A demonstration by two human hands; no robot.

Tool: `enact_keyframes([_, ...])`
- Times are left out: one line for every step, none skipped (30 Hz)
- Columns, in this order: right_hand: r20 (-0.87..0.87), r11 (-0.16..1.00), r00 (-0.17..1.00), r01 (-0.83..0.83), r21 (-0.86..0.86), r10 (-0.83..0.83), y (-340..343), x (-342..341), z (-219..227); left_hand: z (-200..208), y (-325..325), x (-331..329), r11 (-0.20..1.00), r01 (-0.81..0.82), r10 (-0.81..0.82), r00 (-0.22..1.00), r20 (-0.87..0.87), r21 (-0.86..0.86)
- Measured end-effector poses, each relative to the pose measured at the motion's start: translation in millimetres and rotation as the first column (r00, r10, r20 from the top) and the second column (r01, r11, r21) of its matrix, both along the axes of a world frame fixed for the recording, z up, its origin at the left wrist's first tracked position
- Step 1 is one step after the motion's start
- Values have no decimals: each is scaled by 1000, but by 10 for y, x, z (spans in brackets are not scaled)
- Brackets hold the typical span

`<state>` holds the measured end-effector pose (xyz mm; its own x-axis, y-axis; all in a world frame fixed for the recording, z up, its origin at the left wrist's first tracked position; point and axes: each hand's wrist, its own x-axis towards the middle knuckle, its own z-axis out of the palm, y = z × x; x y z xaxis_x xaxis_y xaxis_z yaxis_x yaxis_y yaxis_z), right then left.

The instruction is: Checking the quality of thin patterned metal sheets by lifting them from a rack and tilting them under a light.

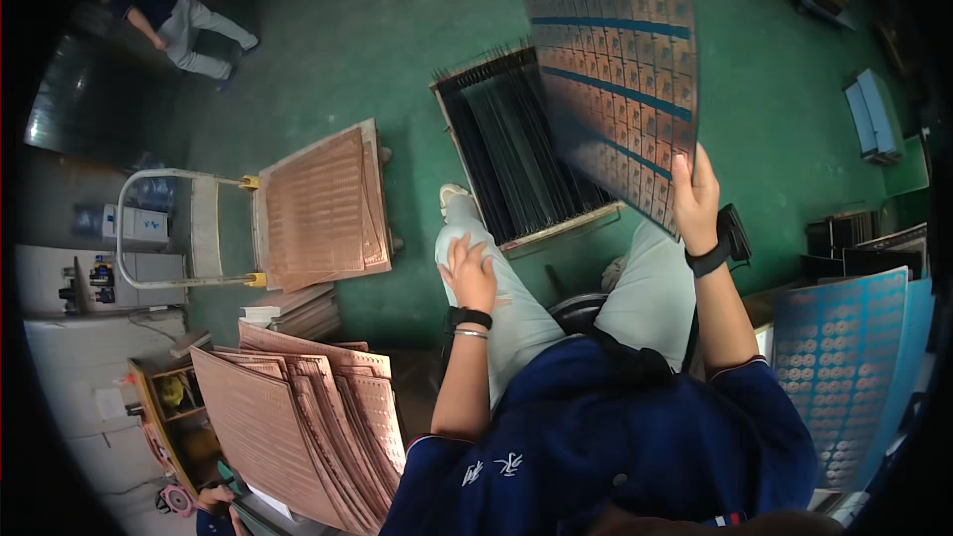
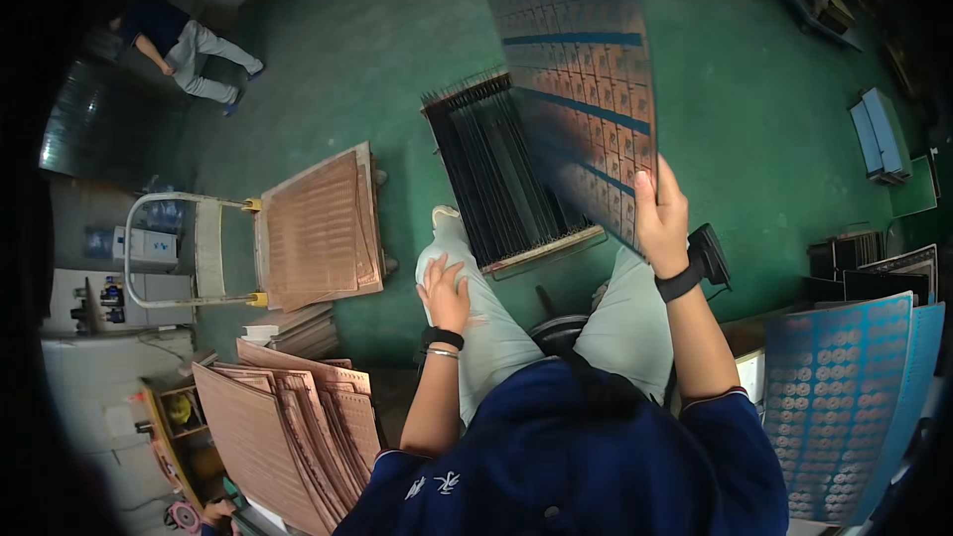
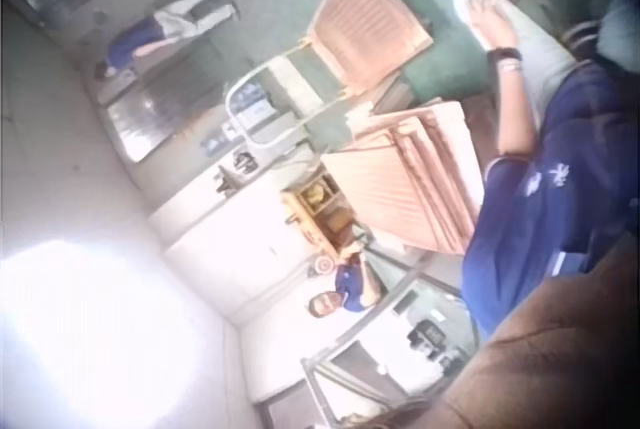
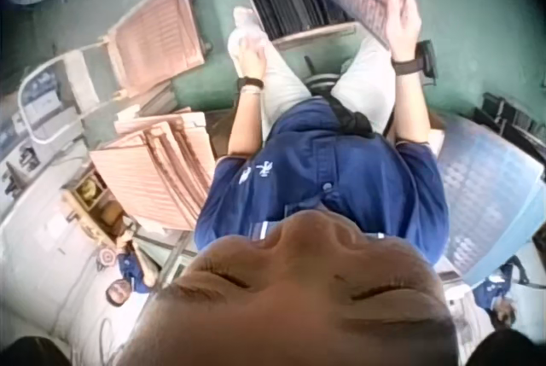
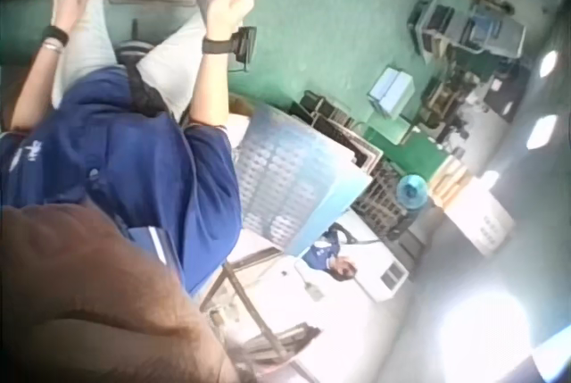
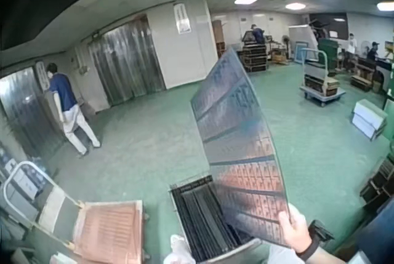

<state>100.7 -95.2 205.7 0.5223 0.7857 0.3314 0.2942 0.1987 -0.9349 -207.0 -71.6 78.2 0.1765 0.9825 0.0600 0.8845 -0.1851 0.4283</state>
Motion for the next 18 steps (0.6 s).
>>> enact_keyframes([110,998,993,37,-47,-32,37,49,-103,-28,-15,-4,999,-23,22,998,-61,-22])
enact_keyframes([183,998,981,62,-31,-55,96,56,-207,-54,-24,-15,998,-49,44,991,-125,-41])
enact_keyframes([222,995,973,76,-58,-61,147,55,-299,-117,-15,-28,998,-44,39,991,-131,-36])
enact_keyframes([262,992,963,92,-86,-67,188,50,-384,-122,11,-30,998,-46,39,990,-133,-47])
enact_keyframes([258,982,965,98,-162,-54,208,60,-443,-99,57,-15,998,-45,38,989,-146,-47])
enact_keyframes([297,991,951,113,-77,-85,265,47,-565,-83,101,-3,998,-44,37,987,-158,-46])
enact_keyframes([288,981,956,110,-161,-60,307,46,-676,-88,141,-13,999,-42,37,985,-170,-22])
enact_keyframes([277,963,960,108,-245,-37,334,49,-775,-91,178,-16,999,-40,34,984,-173,-32])
enact_keyframes([252,954,968,84,-287,-10,380,40,-871,-90,218,-17,999,-47,42,984,-172,-23])
enact_keyframes([288,971,958,85,-222,-18,434,34,-987,-87,255,-13,999,-53,49,984,-172,-13])
enact_keyframes([283,966,959,83,-244,-11,468,47,-1097,-97,285,-6,998,-61,61,984,-169,11])
enact_keyframes([279,961,960,81,-265,-5,500,63,-1206,-108,309,9,998,-56,55,984,-170,2])
enact_keyframes([298,975,955,79,-209,-14,545,33,-1265,-119,319,6,997,-77,78,981,-177,12])
enact_keyframes([294,973,956,81,-218,-13,555,40,-1303,-124,321,7,995,-98,101,978,-184,22])
enact_keyframes([275,944,961,74,-320,18,563,45,-1332,-122,317,10,995,-96,97,977,-189,14])
enact_keyframes([252,907,967,65,-416,46,592,46,-1336,-108,324,17,995,-98,101,976,-193,25])
enact_keyframes([295,943,955,75,-323,26,636,61,-1402,-103,332,23,994,-100,106,975,-197,37])
enact_keyframes([291,942,956,73,-327,27,670,78,-1435,-108,329,23,994,-100,105,974,-201,34])
